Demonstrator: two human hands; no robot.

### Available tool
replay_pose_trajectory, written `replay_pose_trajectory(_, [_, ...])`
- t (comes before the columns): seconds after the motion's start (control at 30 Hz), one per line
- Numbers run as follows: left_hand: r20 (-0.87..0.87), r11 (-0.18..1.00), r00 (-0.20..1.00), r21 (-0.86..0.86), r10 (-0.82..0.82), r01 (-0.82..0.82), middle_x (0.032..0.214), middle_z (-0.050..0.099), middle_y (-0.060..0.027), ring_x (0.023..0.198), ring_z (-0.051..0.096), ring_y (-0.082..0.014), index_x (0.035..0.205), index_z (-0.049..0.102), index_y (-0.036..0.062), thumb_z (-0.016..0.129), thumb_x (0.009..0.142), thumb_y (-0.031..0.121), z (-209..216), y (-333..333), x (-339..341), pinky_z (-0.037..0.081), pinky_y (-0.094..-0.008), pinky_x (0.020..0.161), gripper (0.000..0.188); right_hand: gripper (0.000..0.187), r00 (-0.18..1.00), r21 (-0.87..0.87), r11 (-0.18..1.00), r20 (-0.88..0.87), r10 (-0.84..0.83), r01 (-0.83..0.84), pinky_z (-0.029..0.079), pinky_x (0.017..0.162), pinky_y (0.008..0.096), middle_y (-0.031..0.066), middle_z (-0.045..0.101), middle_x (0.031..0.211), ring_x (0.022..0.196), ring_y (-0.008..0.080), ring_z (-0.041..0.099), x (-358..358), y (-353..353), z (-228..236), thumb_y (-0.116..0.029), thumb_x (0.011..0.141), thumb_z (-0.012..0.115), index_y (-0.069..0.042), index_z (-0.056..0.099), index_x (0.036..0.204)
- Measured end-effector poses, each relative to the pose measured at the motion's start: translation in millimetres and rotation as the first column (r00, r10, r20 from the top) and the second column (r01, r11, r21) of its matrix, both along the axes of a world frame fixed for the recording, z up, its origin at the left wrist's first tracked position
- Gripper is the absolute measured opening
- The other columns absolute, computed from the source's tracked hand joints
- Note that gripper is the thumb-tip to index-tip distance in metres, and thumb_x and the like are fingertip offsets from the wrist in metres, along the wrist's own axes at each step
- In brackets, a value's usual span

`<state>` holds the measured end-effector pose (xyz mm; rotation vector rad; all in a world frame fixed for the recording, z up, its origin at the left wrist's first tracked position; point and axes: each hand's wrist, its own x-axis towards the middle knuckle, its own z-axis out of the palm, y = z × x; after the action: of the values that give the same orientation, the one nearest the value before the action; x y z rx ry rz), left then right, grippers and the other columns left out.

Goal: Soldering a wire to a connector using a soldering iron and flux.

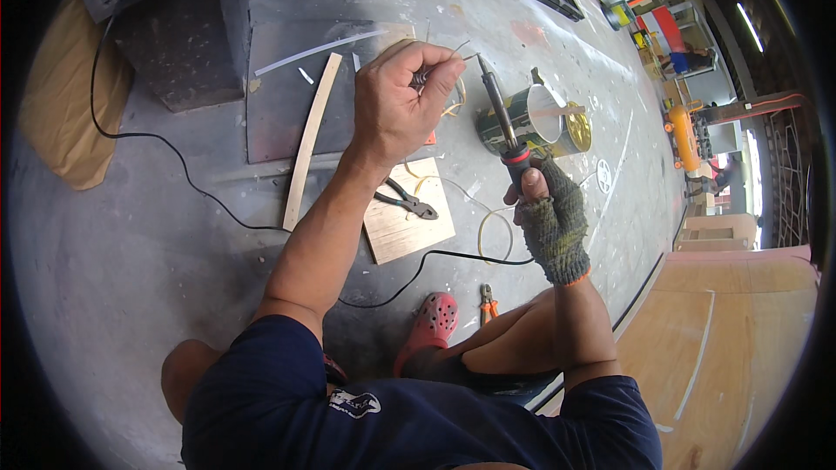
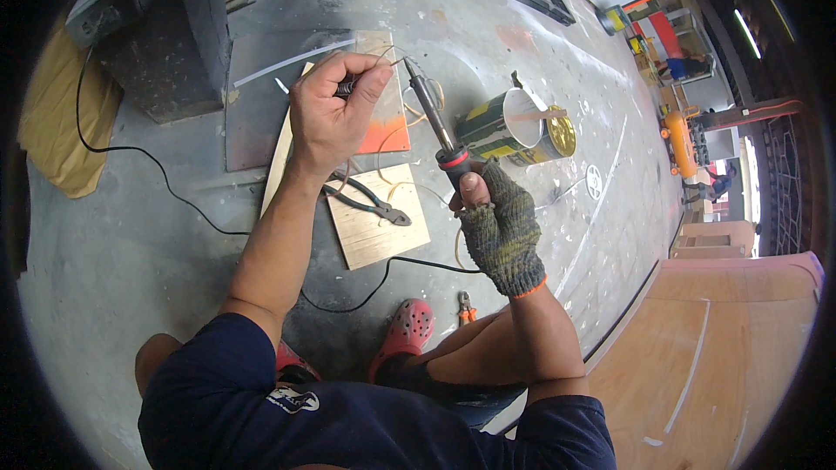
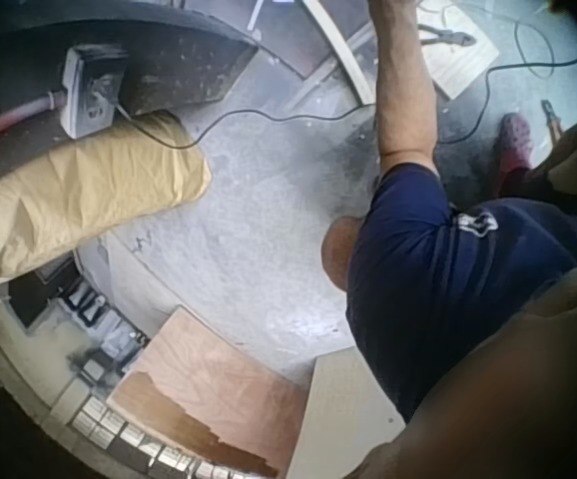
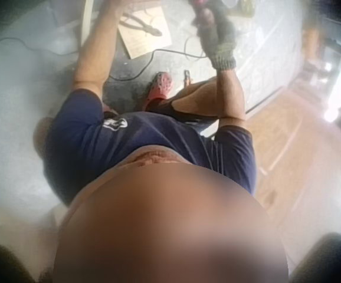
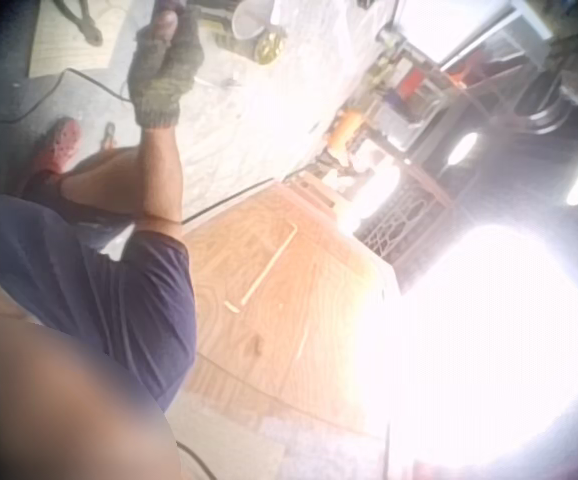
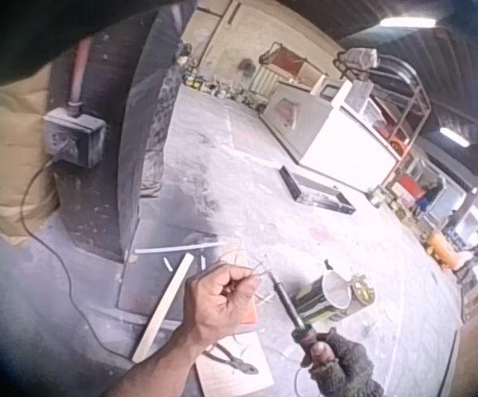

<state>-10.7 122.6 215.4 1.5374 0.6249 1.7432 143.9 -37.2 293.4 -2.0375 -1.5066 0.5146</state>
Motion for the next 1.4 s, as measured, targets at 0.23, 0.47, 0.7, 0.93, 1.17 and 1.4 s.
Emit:
replay_pose_trajectory(0.23, [-0.002, 1.000, 1.000, -0.021, -0.001, 0.001, 0.081, 0.067, -0.0020, 0.071, 0.056, -0.0061, 0.093, 0.070, -0.0004, 0.073, 0.092, 0.011, -0.6, 0.4, -0.5, 0.046, -0.0223, 0.063, 0.012, 0.050, 1.000, 0.000, 1.000, -0.006, 0.010, -0.010, 0.048, 0.063, 0.0327, 0.0065, 0.065, 0.070, 0.065, 0.0148, 0.061, -0.8, 0.4, -0.3, -0.049, 0.103, 0.046, -0.003, 0.066, 0.102])
replay_pose_trajectory(0.47, [0.021, 0.999, 0.999, 0.004, 0.046, -0.046, 0.075, 0.068, -0.0062, 0.066, 0.064, -0.0150, 0.085, 0.069, 0.0020, 0.075, 0.088, 0.010, 2.6, 1.8, -0.7, 0.048, -0.0277, 0.058, 0.010, 0.050, 1.000, -0.007, 1.000, -0.022, -0.002, 0.002, 0.049, 0.063, 0.0320, 0.0069, 0.065, 0.070, 0.066, 0.0145, 0.062, -0.2, 0.6, 1.1, -0.048, 0.103, 0.047, -0.003, 0.066, 0.107])
replay_pose_trajectory(0.7, [0.012, 0.997, 0.998, 0.024, 0.068, -0.068, 0.078, 0.069, -0.0070, 0.068, 0.065, -0.0163, 0.085, 0.070, 0.0022, 0.075, 0.087, 0.010, 2.9, 2.0, -1.3, 0.049, -0.0277, 0.059, 0.010, 0.049, 0.999, -0.008, 1.000, -0.031, -0.024, 0.024, 0.049, 0.062, 0.0320, 0.0069, 0.065, 0.070, 0.065, 0.0145, 0.062, -2.2, -0.1, 2.4, -0.048, 0.103, 0.048, -0.003, 0.066, 0.106])
replay_pose_trajectory(0.93, [0.013, 0.996, 0.997, 0.040, 0.075, -0.076, 0.079, 0.070, -0.0073, 0.068, 0.065, -0.0171, 0.086, 0.070, 0.0026, 0.075, 0.087, 0.011, 1.7, 3.3, -1.1, 0.049, -0.0284, 0.060, 0.010, 0.050, 1.000, -0.005, 1.000, -0.002, -0.017, 0.017, 0.049, 0.063, 0.0323, 0.0073, 0.065, 0.070, 0.066, 0.0148, 0.062, -0.1, 0.0, 1.9, -0.049, 0.103, 0.048, -0.002, 0.066, 0.105])
replay_pose_trajectory(1.17, [0.013, 0.997, 0.997, 0.017, 0.074, -0.074, 0.080, 0.070, -0.0073, 0.069, 0.066, -0.0179, 0.086, 0.070, 0.0030, 0.075, 0.087, 0.011, 1.0, 4.5, -2.9, 0.049, -0.0286, 0.060, 0.010, 0.050, 1.000, 0.002, 1.000, 0.005, -0.003, 0.003, 0.049, 0.063, 0.0332, 0.0072, 0.063, 0.068, 0.066, 0.0158, 0.062, 1.7, 1.1, -1.0, -0.049, 0.103, 0.047, -0.003, 0.066, 0.102])
replay_pose_trajectory(1.4, [-0.018, 0.998, 0.999, 0.035, 0.050, -0.049, 0.082, 0.070, -0.0065, 0.071, 0.063, -0.0146, 0.090, 0.071, 0.0021, 0.074, 0.089, 0.012, 3.4, 3.2, -5.6, 0.049, -0.0271, 0.062, 0.010, 0.050, 1.000, 0.005, 1.000, -0.002, 0.001, -0.001, 0.048, 0.062, 0.0334, 0.0068, 0.063, 0.068, 0.065, 0.0159, 0.061, 1.1, 0.4, -1.0, -0.048, 0.103, 0.047, -0.002, 0.065, 0.101])
